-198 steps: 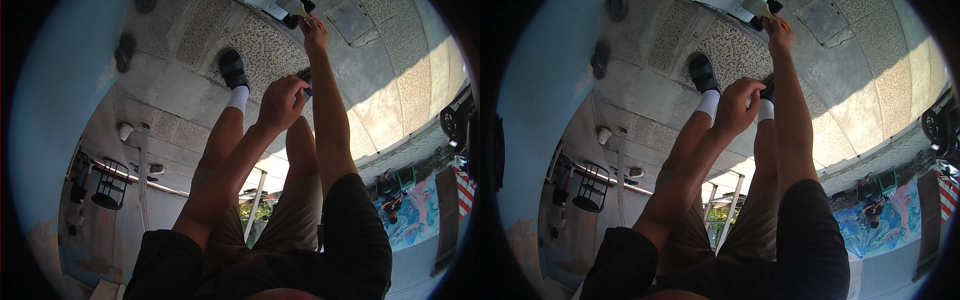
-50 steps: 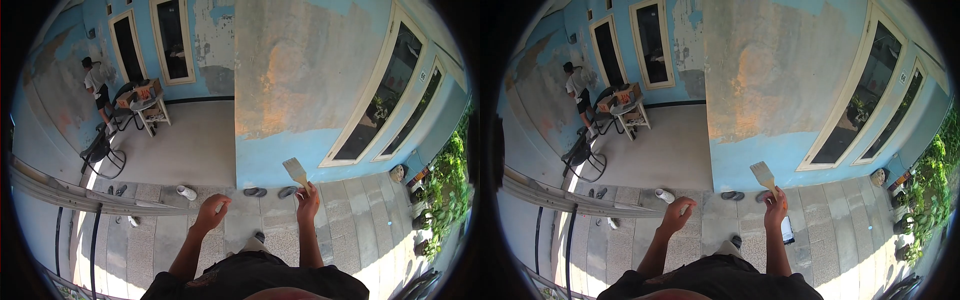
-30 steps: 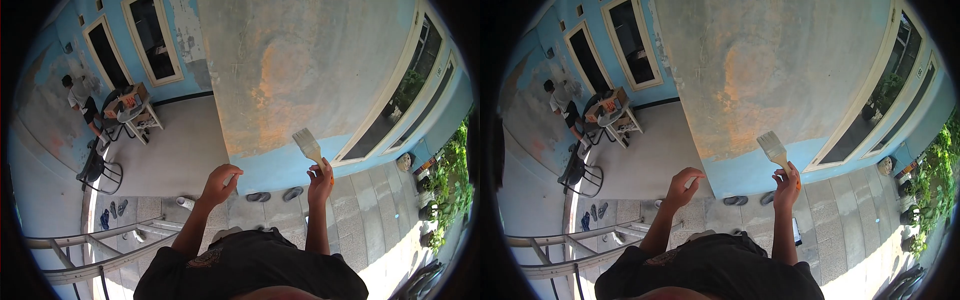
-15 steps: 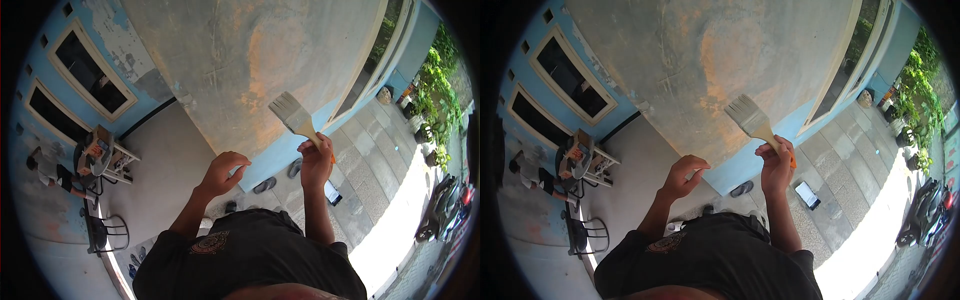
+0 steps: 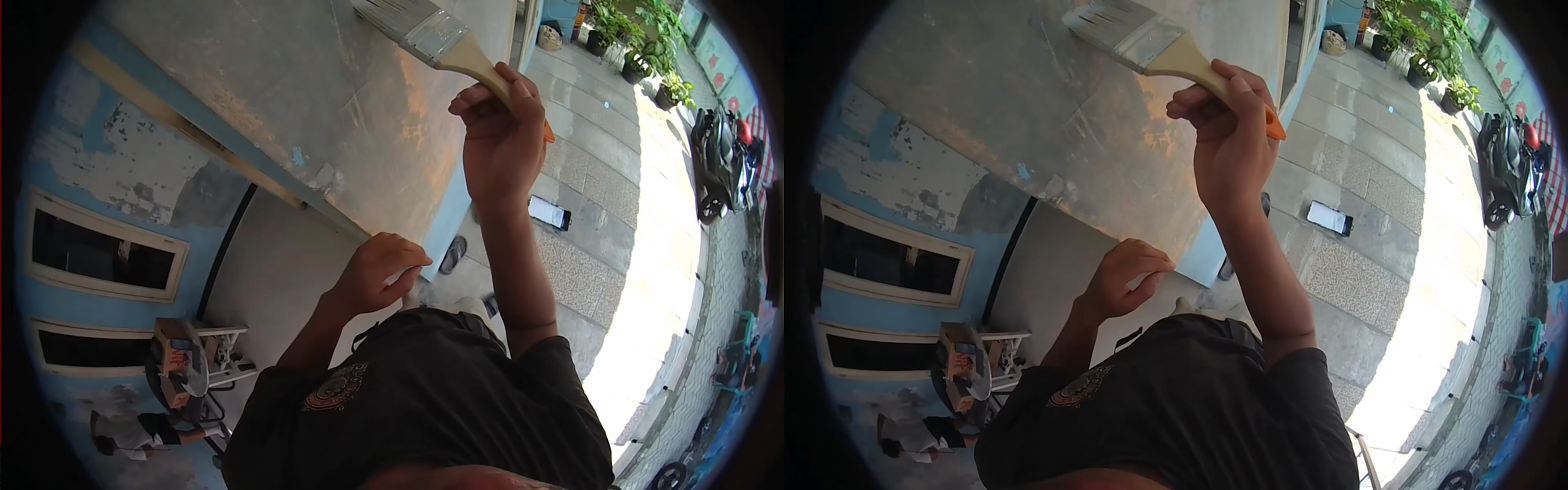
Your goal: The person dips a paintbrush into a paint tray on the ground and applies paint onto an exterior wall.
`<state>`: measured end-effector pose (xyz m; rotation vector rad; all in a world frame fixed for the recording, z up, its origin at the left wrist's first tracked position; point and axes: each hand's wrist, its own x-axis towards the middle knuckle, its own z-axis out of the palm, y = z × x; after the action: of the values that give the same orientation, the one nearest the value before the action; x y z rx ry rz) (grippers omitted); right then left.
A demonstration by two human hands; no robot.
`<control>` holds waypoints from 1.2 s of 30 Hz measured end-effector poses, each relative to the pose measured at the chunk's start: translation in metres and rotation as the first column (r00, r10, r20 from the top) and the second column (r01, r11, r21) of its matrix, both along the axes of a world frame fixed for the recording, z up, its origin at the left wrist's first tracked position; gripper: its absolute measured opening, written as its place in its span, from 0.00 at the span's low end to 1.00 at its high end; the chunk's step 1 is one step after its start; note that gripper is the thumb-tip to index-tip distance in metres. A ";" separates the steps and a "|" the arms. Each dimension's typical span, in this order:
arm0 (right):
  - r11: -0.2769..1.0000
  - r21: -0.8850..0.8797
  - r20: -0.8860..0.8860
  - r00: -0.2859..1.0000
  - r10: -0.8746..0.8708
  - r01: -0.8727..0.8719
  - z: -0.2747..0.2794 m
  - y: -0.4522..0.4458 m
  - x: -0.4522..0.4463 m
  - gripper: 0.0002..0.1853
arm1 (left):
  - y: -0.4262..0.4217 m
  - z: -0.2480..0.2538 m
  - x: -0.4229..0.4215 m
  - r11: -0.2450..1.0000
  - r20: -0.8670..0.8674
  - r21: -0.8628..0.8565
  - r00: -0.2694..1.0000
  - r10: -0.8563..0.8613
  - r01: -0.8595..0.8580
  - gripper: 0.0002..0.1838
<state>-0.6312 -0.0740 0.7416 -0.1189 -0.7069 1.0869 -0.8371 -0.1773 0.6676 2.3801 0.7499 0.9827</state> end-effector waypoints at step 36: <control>0.924 -0.370 -0.055 0.995 0.083 -0.097 -0.222 0.015 0.014 0.15 | 0.005 -0.026 -0.001 0.980 -0.003 -0.122 0.987 -0.159 0.158 0.10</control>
<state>-0.6175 -0.0589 0.5200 -0.3933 -0.4673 1.3010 -0.8380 -0.1723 0.6415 2.3027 0.5957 0.8331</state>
